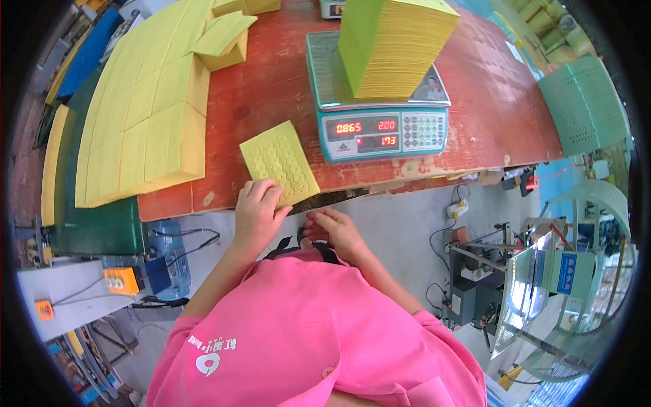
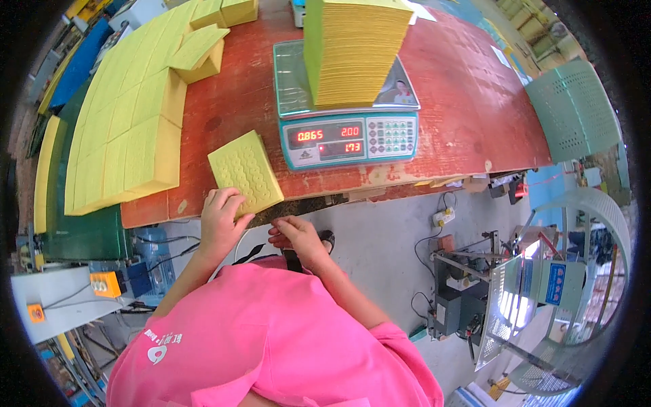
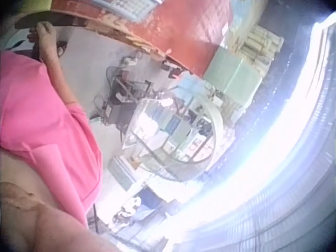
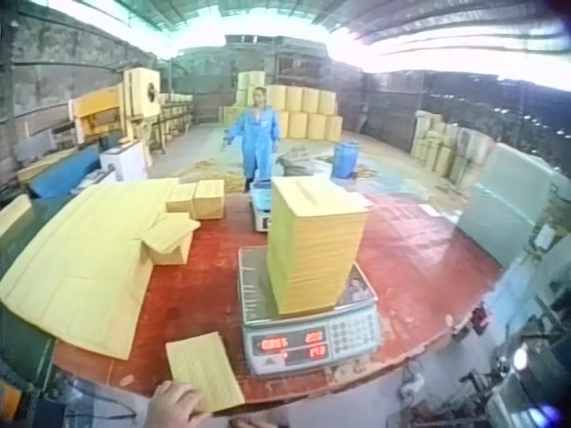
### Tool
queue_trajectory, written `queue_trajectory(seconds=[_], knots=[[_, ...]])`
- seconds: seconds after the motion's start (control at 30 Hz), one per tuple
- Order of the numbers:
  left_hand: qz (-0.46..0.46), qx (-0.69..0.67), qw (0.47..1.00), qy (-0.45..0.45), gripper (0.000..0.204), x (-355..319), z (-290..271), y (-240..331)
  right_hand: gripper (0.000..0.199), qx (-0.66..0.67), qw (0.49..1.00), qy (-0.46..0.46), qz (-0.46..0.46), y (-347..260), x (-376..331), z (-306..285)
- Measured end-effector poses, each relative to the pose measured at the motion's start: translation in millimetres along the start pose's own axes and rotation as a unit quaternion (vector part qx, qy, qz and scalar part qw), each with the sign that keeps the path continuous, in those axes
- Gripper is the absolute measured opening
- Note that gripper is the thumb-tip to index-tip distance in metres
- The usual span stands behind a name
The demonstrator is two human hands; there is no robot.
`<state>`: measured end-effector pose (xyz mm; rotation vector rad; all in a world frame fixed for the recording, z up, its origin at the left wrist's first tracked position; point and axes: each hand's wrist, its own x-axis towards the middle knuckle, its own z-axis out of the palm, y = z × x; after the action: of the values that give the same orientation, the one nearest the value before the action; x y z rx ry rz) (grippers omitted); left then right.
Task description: Weighing and stacking yellow textured paper sheets on a digital scale in a factory setting.
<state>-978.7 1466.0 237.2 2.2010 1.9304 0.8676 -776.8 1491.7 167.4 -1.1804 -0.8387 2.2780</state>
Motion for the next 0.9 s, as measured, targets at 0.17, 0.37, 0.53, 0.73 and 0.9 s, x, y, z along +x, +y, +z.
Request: queue_trajectory(seconds=[0.17,0.37,0.53,0.73,0.9], knots=[[0.055,0.026,0.998,-0.018,0.036,3.6,-5.2,0.9,0.032,0.004,1.000,0.005,-0.010,7.5,-7.7,-0.3],[0.090,0.047,0.995,-0.002,0.025,0.2,-6.8,-4.5,0.031,-0.006,1.000,0.001,-0.002,1.6,-7.2,5.9],[0.109,0.050,0.993,0.021,0.017,-0.8,1.1,-7.6,0.026,-0.003,0.999,0.000,-0.035,-13.6,-10.3,9.8],[0.106,0.011,0.994,0.039,0.023,-2.5,1.6,-10.3,0.025,-0.015,0.998,0.014,-0.065,-33.2,-11.7,15.1],[0.082,0.022,0.996,-0.009,0.026,-0.1,1.4,-4.1,0.025,-0.015,0.996,0.024,-0.085,-37.7,-9.7,10.0]])
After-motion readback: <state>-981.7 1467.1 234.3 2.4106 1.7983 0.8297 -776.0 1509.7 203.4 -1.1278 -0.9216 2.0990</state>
